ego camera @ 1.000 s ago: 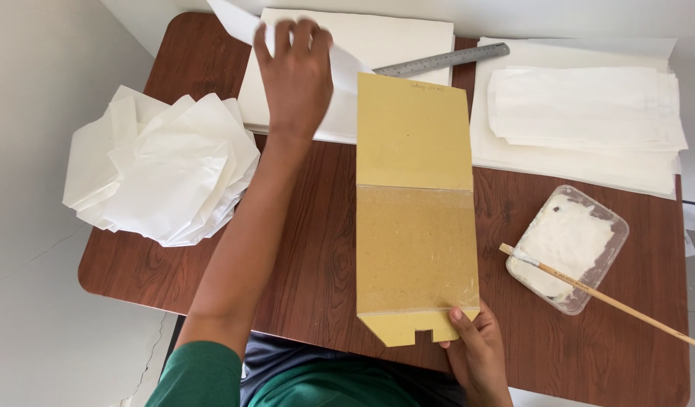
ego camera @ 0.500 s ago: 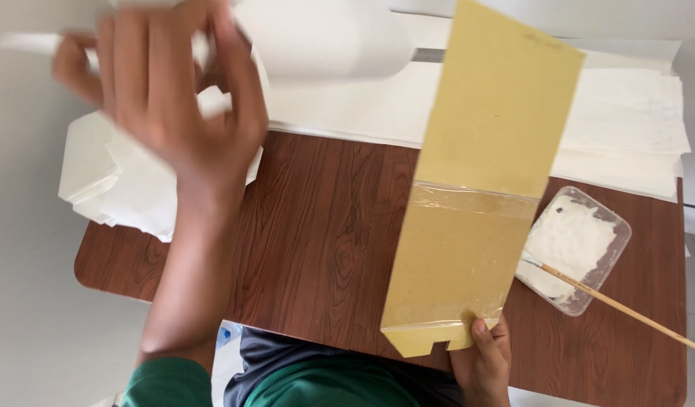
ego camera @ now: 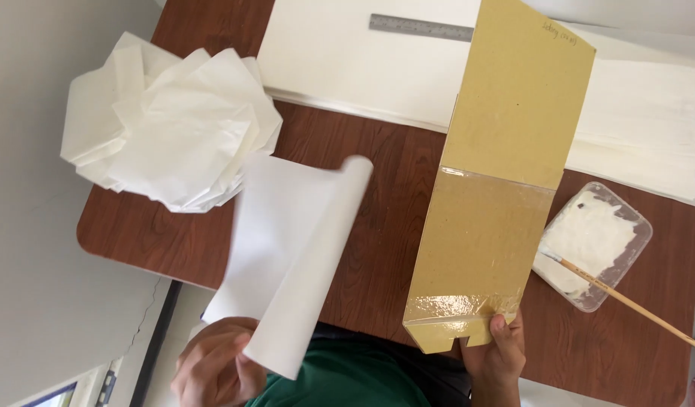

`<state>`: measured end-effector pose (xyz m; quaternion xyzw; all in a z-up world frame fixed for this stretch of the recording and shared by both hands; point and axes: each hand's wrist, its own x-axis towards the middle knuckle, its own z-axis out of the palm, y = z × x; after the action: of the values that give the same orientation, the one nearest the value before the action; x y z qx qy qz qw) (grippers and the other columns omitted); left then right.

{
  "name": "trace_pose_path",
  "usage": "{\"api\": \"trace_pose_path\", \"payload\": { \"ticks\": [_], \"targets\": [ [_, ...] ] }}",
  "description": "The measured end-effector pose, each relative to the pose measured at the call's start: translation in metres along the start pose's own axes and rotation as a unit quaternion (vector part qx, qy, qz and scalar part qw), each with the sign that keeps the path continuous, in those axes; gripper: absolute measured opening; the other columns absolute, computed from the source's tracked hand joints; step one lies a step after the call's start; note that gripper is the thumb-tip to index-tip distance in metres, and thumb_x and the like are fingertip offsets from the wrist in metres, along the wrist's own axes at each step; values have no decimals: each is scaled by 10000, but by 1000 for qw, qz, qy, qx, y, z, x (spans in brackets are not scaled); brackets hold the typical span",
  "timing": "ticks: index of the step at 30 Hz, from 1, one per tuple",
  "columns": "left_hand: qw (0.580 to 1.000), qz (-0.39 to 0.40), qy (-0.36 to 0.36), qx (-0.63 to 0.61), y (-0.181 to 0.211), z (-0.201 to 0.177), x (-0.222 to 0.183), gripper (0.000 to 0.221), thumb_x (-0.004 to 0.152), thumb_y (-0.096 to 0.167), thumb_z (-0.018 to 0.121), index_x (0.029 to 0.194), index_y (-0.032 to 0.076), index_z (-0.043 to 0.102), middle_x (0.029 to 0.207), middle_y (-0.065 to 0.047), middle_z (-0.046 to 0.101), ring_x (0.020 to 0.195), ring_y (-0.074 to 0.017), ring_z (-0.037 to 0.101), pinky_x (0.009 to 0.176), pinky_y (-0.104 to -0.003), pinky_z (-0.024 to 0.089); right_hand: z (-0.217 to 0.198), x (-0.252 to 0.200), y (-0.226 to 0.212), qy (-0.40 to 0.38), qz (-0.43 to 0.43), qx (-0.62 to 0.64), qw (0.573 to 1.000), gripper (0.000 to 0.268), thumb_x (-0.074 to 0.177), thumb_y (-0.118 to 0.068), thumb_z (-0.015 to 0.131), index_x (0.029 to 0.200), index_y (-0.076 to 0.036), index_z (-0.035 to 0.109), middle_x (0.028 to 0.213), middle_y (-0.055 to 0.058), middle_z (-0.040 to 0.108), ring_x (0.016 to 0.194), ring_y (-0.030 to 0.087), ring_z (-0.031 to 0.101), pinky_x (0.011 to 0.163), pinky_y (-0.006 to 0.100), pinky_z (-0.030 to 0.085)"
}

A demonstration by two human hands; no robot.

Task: Assembling paper bags by folding paper sheets around a template and applying glue with a brush.

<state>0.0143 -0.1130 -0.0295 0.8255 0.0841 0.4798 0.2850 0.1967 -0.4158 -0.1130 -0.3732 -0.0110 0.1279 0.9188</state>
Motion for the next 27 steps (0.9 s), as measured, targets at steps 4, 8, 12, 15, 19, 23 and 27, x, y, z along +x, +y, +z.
{"api": "trace_pose_path", "payload": {
  "ticks": [4,8,12,15,19,23,27],
  "targets": [
    [999,3,2,52,-17,-4,-19,70,940,39,588,982,-17,598,780,-158,710,636,-233,733,550,-294,597,-11,-3,3,19,3,-16,1000,591,886,-144,726,1430,14,557,1386,196,630,1268,369,600,1092,521,479],
    [993,16,17,113,-53,4,-43,116,873,-74,708,976,-28,683,840,-93,725,622,-176,692,520,-265,525,-1,-3,-1,-2,-1,-29,1000,593,912,-184,728,1449,-8,547,1374,172,635,1284,357,589,1097,526,476],
    [992,59,-65,94,-56,8,-25,333,911,-139,605,1183,48,641,781,-73,648,549,-183,545,491,-318,425,-1,-5,-1,-2,-9,-19,1000,599,919,-173,716,1470,-25,532,1412,159,611,1310,351,570,1123,542,456],
    [983,86,-122,103,-54,7,-20,455,826,-151,547,1169,107,697,800,-32,583,599,-163,503,478,-298,402,-2,-7,-1,1,-8,-16,1000,560,929,-169,704,1453,-44,548,1422,142,604,1328,342,557,1131,537,451],
    [950,160,-241,116,-55,11,-24,749,781,-116,555,1412,282,624,1140,-80,534,993,-230,553,808,-361,520,-4,-7,-1,2,-3,-13,1000,499,933,-166,709,1406,-64,587,1398,127,621,1326,322,562,1133,530,449],
    [936,178,-290,90,-15,27,13,829,795,-224,524,1425,307,615,1418,-82,505,1269,-287,517,1031,-434,470,2,-4,-3,-10,1,-27,1000,493,933,-176,704,1401,-70,593,1389,114,629,1327,323,567,1137,539,453],
    [917,171,-359,24,1,45,25,316,752,2,715,995,200,677,1432,-127,568,1301,-351,556,1077,-595,380,-4,-5,-2,-24,1,-26,999,484,942,-175,709,1403,-78,598,1397,105,628,1336,317,560,1137,530,454]
  ]
}}
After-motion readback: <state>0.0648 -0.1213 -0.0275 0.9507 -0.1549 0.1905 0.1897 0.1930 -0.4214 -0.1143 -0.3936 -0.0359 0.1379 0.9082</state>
